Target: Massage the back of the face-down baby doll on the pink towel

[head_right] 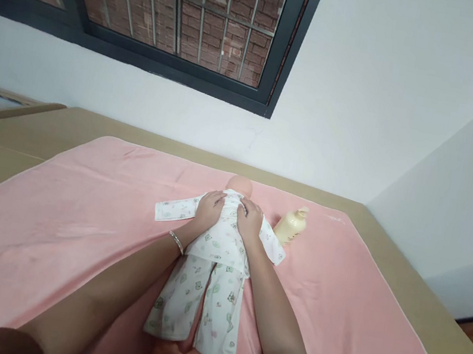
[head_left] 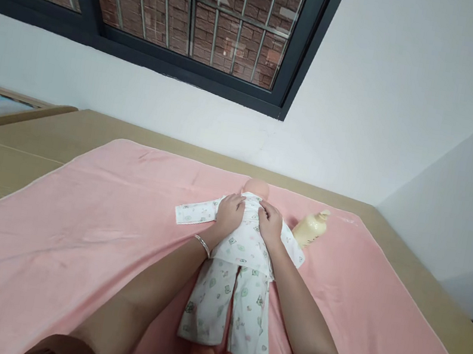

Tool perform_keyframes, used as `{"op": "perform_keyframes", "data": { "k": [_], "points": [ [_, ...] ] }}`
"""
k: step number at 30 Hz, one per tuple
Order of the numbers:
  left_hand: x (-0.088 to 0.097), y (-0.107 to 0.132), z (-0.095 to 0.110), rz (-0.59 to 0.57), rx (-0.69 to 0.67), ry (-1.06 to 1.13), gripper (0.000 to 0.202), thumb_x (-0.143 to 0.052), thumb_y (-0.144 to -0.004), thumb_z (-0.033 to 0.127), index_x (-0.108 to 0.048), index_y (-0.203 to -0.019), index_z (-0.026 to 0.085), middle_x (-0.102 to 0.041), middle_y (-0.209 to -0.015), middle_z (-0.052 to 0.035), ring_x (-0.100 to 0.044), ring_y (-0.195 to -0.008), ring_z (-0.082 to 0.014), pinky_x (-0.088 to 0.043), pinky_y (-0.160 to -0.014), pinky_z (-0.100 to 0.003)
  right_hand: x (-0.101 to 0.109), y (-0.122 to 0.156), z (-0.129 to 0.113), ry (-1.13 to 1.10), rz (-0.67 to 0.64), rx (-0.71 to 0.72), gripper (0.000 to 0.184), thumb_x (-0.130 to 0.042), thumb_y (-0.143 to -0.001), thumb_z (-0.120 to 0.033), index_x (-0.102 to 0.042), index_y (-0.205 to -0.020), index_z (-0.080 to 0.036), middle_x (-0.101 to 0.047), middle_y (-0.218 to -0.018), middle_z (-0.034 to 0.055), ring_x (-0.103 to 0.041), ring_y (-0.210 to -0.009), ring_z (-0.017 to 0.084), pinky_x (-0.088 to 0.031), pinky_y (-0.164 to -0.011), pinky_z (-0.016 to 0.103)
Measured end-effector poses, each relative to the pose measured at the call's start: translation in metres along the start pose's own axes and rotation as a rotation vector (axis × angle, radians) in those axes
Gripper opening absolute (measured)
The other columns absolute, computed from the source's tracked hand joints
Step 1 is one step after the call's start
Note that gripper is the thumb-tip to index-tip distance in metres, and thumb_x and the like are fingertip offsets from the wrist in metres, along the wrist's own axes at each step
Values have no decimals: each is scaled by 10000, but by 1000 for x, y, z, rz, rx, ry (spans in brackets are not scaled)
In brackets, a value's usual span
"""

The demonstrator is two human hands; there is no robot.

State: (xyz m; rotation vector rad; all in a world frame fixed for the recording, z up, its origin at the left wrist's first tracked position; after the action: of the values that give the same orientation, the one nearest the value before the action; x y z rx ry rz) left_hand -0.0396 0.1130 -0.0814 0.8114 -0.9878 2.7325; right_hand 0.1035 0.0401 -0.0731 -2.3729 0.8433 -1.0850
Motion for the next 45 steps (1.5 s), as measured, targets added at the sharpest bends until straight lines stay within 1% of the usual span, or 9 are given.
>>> {"op": "perform_keyframes", "data": {
  "k": [8, 13, 20, 29, 35, 38, 42, 43, 45],
  "points": [
    [0, -1, -1, -1, -5, 12, 326, -442, -912, 165, -714, -1085, 213, -716, -1148, -56, -620, -1124, -221, -454, -1064, -411, -1, 0, 2, -9, 2, 2, 351, -473, -885, -296, -732, -1110, -222, -720, -1175, 46, -639, -1125, 235, -449, -1053, 417],
    [0, 0, -1, 11, -16, 15, 323, -444, -911, 150, -711, -1086, 193, -714, -1158, -62, -617, -1123, -223, -452, -1065, -405, 0, 0, 2, -16, 4, 11, 356, -464, -888, -285, -735, -1107, -211, -722, -1170, 52, -643, -1112, 235, -458, -1040, 410],
    [-1, -1, -1, 24, -19, 25, 320, -446, -906, 144, -711, -1081, 187, -715, -1151, -66, -621, -1115, -222, -453, -1061, -401, 1, 1, -1, -2, 8, -1, 346, -466, -896, -291, -736, -1103, -226, -720, -1173, 40, -637, -1122, 235, -456, -1042, 407],
    [2, 0, 2, 22, 0, 41, 307, -435, -930, 181, -709, -1068, 192, -719, -1142, -58, -621, -1108, -218, -453, -1051, -399, 0, 1, 1, 4, 7, 17, 391, -406, -934, -302, -734, -1118, -198, -708, -1204, 60, -623, -1159, 236, -428, -1069, 408],
    [2, -1, 2, 10, 3, 29, 320, -415, -949, 208, -708, -1070, 164, -713, -1163, -81, -618, -1121, -227, -451, -1054, -405, -1, 0, 2, 33, -14, 14, 396, -395, -948, -309, -733, -1117, -190, -710, -1198, 63, -623, -1155, 229, -426, -1065, 390],
    [3, -2, 4, -21, -15, -14, 352, -378, -974, 235, -703, -1098, 178, -704, -1191, -79, -609, -1152, -229, -441, -1067, -413, -1, -1, 1, 108, -68, 5, 417, -357, -975, -303, -703, -1179, -195, -677, -1265, 64, -583, -1223, 229, -384, -1103, 400],
    [4, -3, 8, -106, -72, -123, 392, -336, -999, 271, -672, -1192, 207, -644, -1311, -81, -541, -1270, -255, -392, -1111, -467, 0, -1, -4, 259, -200, -9, 465, -287, -1016, -312, -581, -1351, -177, -550, -1429, 92, -416, -1397, 271, -259, -1170, 501],
    [5, -3, 8, -114, -86, -137, 388, -341, -999, 274, -667, -1201, 212, -638, -1321, -79, -537, -1276, -257, -388, -1111, -473, 1, -1, -6, 282, -222, -10, 469, -282, -1022, -317, -552, -1379, -179, -524, -1453, 93, -384, -1419, 275, -237, -1176, 518],
    [6, -3, 9, -98, -112, -131, 373, -355, -997, 277, -681, -1165, 215, -659, -1286, -74, -564, -1240, -246, -405, -1096, -457, 3, -1, -11, 305, -242, 17, 467, -276, -1027, -313, -528, -1399, -183, -500, -1474, 91, -366, -1432, 262, -207, -1188, 522]
  ]
}}
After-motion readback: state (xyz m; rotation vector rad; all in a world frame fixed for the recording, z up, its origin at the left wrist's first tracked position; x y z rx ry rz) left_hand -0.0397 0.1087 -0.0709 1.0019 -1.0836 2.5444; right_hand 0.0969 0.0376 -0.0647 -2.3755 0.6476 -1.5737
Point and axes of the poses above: each hand's wrist, its own y-axis away from the middle knuckle, its own x-axis out of the back of the hand, z = x × y, the point moved 1 cm from there along -y, towards the middle knuckle
